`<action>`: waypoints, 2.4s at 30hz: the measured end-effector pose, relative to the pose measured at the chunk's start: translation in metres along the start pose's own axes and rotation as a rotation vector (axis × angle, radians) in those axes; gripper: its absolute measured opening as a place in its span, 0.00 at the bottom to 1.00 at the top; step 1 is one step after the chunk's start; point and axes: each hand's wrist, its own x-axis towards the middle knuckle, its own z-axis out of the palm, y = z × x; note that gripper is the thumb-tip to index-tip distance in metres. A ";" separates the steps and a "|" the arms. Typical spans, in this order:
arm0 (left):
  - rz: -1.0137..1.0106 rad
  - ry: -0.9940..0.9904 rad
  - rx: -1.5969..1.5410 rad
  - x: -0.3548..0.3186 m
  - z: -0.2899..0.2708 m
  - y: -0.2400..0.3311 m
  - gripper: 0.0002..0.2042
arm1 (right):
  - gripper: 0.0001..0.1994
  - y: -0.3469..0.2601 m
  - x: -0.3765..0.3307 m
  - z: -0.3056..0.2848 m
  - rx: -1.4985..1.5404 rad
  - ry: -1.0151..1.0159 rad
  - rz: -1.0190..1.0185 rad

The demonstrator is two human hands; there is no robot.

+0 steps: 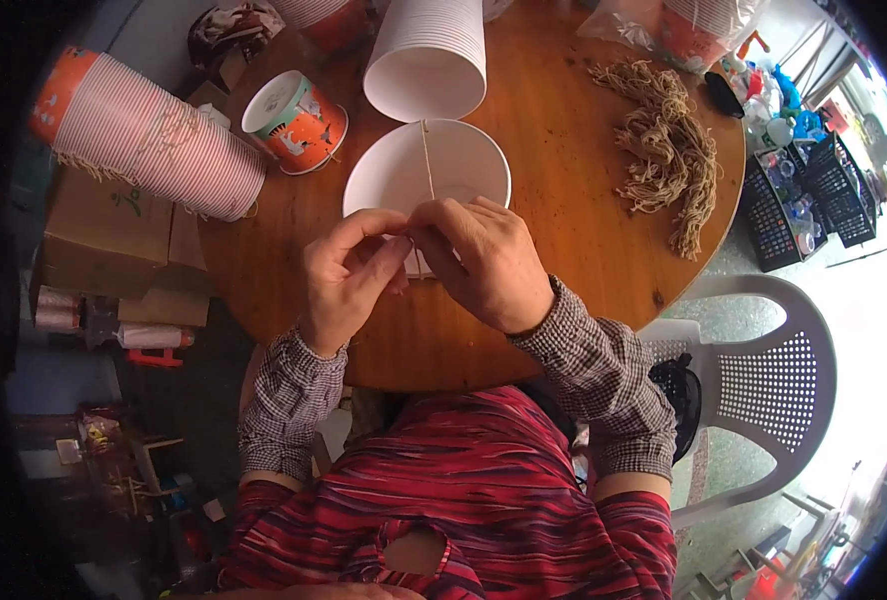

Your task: Threading and tying string handles onto paper buckets.

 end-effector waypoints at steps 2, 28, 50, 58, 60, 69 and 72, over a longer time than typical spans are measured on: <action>0.004 0.021 0.044 0.000 -0.001 0.001 0.05 | 0.06 0.000 0.000 0.001 0.013 -0.012 -0.013; -0.265 -0.214 -0.148 -0.001 -0.004 0.002 0.12 | 0.05 -0.015 0.011 -0.018 0.178 -0.194 0.366; -0.420 -0.253 -0.399 -0.004 -0.012 0.001 0.11 | 0.14 -0.006 -0.009 -0.035 0.133 -0.066 0.246; -0.453 -0.184 -0.494 -0.006 -0.008 0.001 0.13 | 0.11 0.002 -0.015 -0.019 -0.359 -0.140 0.027; -0.474 -0.175 -0.504 -0.007 -0.008 0.003 0.13 | 0.10 -0.001 -0.013 -0.016 -0.340 -0.199 0.049; -0.564 -0.243 -0.553 -0.006 -0.017 0.005 0.14 | 0.17 -0.010 -0.006 -0.002 -0.188 -0.067 0.110; -0.592 -0.288 -0.490 -0.005 -0.015 0.007 0.15 | 0.15 -0.010 -0.001 -0.006 -0.132 -0.099 0.085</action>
